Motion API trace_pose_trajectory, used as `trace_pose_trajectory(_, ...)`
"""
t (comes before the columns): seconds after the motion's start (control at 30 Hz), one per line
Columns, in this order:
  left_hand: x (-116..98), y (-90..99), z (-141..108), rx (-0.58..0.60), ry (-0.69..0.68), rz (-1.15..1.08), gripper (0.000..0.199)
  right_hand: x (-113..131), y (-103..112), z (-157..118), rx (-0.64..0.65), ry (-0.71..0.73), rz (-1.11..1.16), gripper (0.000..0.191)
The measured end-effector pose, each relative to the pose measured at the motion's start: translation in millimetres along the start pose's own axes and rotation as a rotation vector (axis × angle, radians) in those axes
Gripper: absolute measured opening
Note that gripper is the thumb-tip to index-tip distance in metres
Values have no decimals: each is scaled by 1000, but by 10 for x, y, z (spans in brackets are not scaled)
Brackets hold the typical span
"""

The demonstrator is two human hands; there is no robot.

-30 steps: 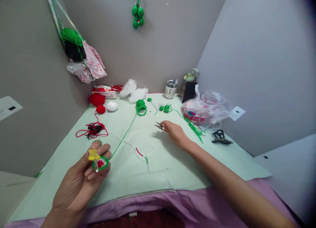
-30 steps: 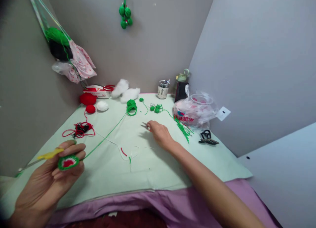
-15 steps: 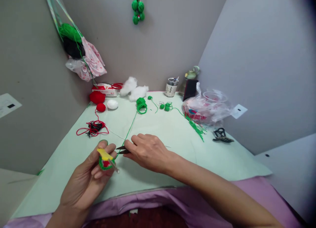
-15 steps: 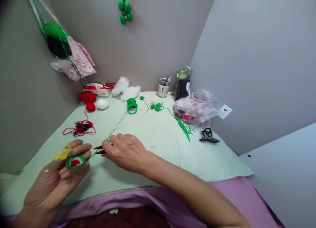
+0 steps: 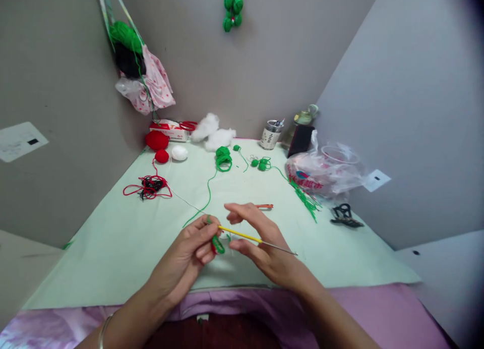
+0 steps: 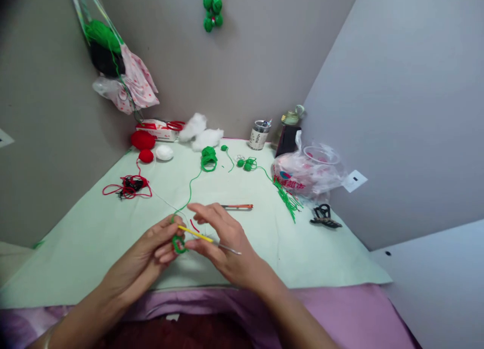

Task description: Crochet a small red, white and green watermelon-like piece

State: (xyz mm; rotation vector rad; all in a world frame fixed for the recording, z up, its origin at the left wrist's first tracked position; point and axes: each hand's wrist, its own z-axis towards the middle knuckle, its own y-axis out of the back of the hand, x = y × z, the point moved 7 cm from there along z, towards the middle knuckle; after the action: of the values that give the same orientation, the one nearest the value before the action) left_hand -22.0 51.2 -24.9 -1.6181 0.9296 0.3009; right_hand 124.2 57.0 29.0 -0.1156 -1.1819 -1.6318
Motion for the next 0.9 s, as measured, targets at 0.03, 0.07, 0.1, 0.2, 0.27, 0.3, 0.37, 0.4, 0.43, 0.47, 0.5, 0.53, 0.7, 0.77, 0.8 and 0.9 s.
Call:
trace_pose_trajectory(0.03,54,-39,34,11,-13,35,27,61,44,-67,-102,12,86,37)
trace_pose_trajectory(0.07,95,-68,59,15,-30,65,26,92,61,-125,-173,5,137,31)
trace_pose_trajectory(0.1,130,-94,77,22,-40,101,25,97,70,-173,-237,-14,177,27)
trace_pose_trajectory(0.2,187,-165,95,61,-32,193,24,5,98,-271,-415,-109,291,23)
trace_pose_trajectory(0.27,191,-212,101,89,-20,239,26,-83,110,-314,-507,-171,400,21)
trace_pose_trajectory(0.3,186,-232,107,96,-21,265,26,-119,110,-330,-536,-196,452,21)
trace_pose_trajectory(0.37,178,-266,129,104,-31,325,27,-167,109,-354,-575,-239,514,21)
trace_pose_trajectory(0.4,178,-278,143,106,-36,352,27,-183,114,-367,-596,-256,520,21)
trace_pose_trajectory(0.43,183,-287,157,109,-40,374,27,-194,124,-380,-618,-271,513,21)
trace_pose_trajectory(0.47,191,-292,171,112,-42,388,27,-204,133,-391,-638,-285,499,20)
trace_pose_trajectory(0.5,201,-295,182,117,-41,395,27,-213,140,-400,-653,-297,483,20)
trace_pose_trajectory(0.53,214,-294,190,122,-36,400,28,-222,144,-406,-665,-307,467,19)
trace_pose_trajectory(0.7,296,-298,172,167,31,382,32,-262,165,-436,-718,-309,415,17)
trace_pose_trajectory(0.77,320,-304,152,171,55,343,34,-293,177,-440,-701,-325,404,20)
trace_pose_trajectory(0.8,330,-303,146,161,66,318,36,-312,195,-444,-698,-338,399,21)
trace_pose_trajectory(0.9,337,-281,150,104,77,249,39,-359,308,-481,-743,-378,375,23)
